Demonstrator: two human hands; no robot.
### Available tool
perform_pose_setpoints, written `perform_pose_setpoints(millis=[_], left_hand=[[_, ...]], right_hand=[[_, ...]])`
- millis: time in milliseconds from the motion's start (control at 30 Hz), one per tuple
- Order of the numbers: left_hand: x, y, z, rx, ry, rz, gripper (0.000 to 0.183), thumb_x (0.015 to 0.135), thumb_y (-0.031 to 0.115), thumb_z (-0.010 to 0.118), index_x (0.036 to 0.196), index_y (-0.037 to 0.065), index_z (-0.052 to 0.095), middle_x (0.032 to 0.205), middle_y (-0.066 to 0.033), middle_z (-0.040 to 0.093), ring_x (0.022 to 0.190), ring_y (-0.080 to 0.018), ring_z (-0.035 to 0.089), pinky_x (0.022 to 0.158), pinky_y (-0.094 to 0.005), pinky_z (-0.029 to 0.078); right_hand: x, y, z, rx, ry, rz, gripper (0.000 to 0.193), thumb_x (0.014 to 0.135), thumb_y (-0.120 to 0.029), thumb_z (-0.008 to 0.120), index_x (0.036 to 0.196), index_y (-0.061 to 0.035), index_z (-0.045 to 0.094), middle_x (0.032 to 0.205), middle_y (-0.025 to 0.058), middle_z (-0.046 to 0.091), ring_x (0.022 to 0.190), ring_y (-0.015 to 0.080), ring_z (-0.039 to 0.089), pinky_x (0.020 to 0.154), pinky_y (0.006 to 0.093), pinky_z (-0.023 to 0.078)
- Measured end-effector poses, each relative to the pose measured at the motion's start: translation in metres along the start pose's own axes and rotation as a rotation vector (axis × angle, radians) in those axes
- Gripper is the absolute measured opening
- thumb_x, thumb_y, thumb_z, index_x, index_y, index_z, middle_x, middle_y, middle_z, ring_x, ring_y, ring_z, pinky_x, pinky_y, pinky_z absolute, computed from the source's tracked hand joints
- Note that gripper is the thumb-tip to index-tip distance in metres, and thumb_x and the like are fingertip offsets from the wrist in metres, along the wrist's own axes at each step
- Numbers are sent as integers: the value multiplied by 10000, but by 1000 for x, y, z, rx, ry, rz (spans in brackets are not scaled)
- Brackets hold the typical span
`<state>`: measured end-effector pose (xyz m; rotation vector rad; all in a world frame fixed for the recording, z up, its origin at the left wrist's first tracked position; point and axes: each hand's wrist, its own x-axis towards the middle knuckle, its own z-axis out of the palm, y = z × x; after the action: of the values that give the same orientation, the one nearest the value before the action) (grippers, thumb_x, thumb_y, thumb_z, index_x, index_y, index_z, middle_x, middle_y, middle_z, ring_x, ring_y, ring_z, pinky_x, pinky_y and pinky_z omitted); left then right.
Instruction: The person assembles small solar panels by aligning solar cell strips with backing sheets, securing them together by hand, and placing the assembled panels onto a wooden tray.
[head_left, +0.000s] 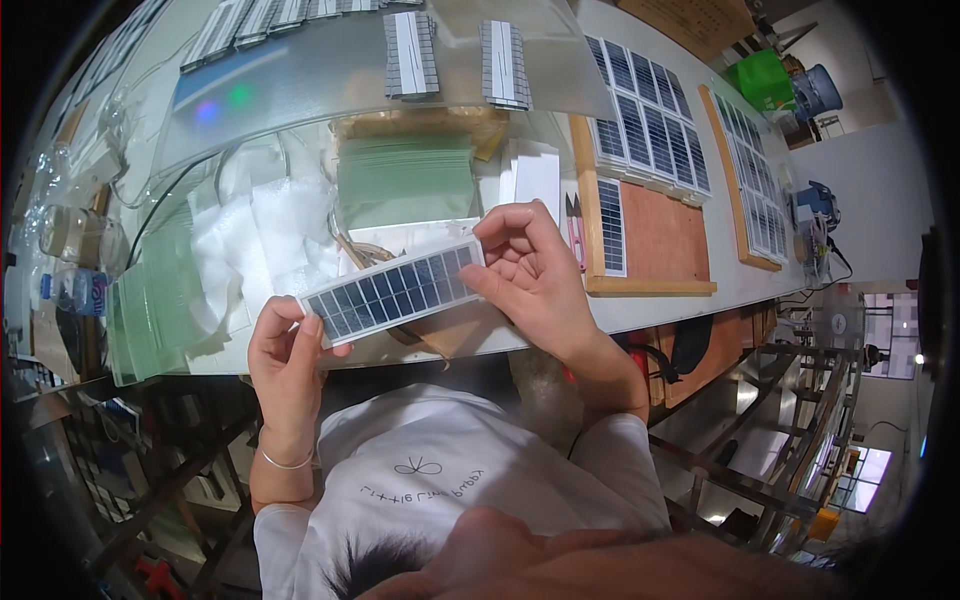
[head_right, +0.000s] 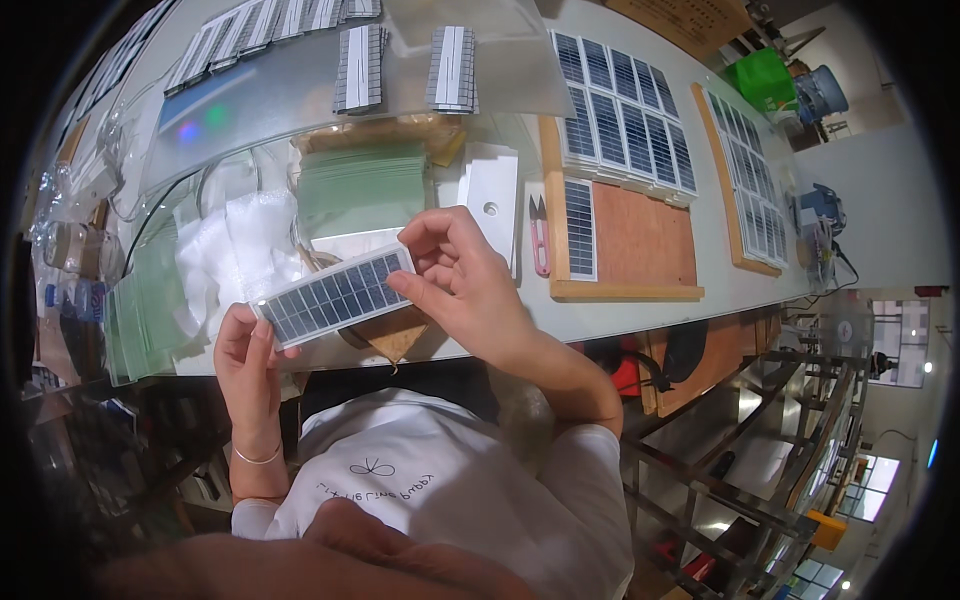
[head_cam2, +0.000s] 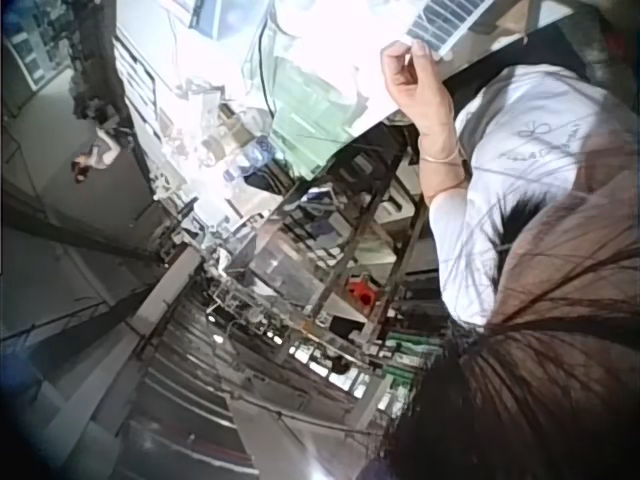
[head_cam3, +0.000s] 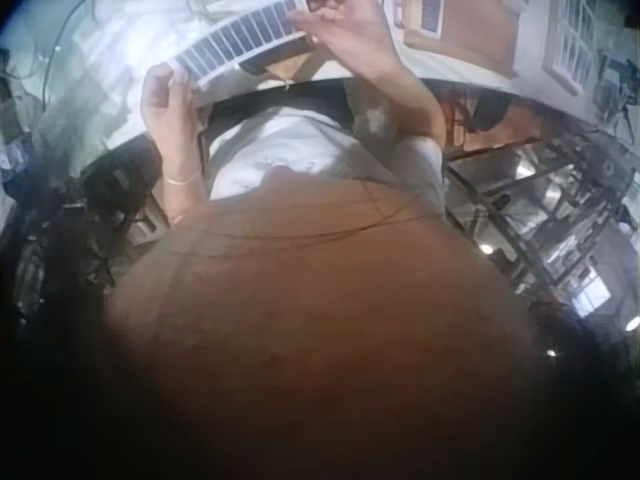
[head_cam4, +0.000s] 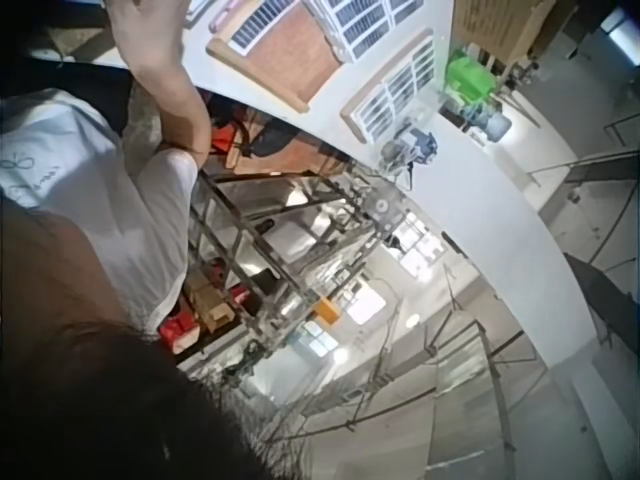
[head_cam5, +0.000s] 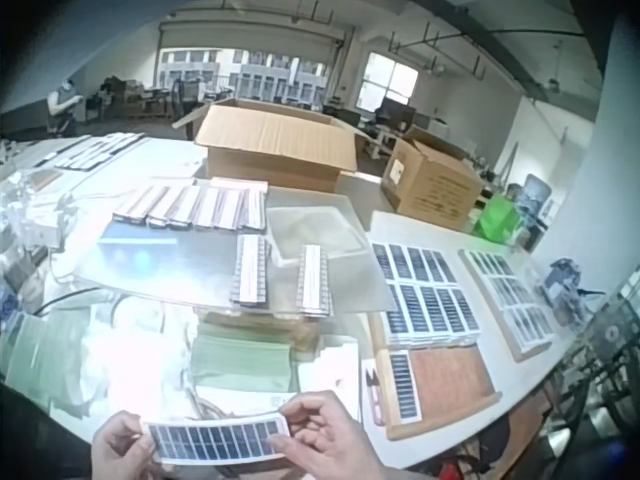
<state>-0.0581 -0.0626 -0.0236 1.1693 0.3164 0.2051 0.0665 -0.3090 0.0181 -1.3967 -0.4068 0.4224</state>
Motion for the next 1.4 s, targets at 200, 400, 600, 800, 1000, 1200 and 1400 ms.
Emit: perform_pose_setpoints(millis=[200,400,600,800,1000,1200,1400], left_hand=[[0,-1,1,-13,-12,9,36,1035,29,570,1048,46,542,1026,-66,689,857,-117,701,698,-260,629],[-5,-5,0,3,-53,-24,72,1029,24,573,1094,27,543,1023,-72,682,848,-122,693,697,-262,626],[-11,-21,7,98,-95,-87,356,1009,-56,534,1323,12,382,858,-37,539,739,-131,685,604,-239,605],[-11,-13,11,119,-98,-190,353,1013,-6,519,1338,56,394,863,-42,560,669,-149,683,550,-221,567],[-13,-18,12,108,-91,-161,367,1017,2,521,1355,56,387,854,-45,564,650,-153,682,520,-221,554],[-37,-18,4,460,-25,410,590,874,-151,654,1358,15,359,964,-61,533,775,-124,524,778,-270,497],[-20,-11,11,394,-442,560,654,864,-117,691,1371,33,307,1038,-161,575,793,-212,672,655,-285,560]], right_hand=[[-1,1,-1,-10,1,6,426,914,126,677,1258,-4,463,1150,78,535,1035,100,596,930,240,528],[-10,3,-5,1,10,-3,354,953,52,683,1255,-12,509,1100,68,551,963,94,578,869,239,526],[-19,8,-21,-542,-145,171,125,955,-42,698,1079,-31,693,1090,44,591,870,78,538,775,224,477],[-20,16,-23,-550,-133,134,143,954,-58,701,1095,-38,693,1081,43,597,833,79,511,755,228,459],[-24,13,-19,-592,-149,66,183,961,-33,676,1143,-40,651,1115,49,590,861,85,511,769,221,450],[-42,-9,-22,-503,-301,87,445,932,-101,692,1348,-75,537,1135,115,563,1009,234,593,899,357,491],[-50,-25,-22,-564,-448,-107,312,940,-88,728,1227,-21,627,1115,140,639,998,261,653,870,376,523]])
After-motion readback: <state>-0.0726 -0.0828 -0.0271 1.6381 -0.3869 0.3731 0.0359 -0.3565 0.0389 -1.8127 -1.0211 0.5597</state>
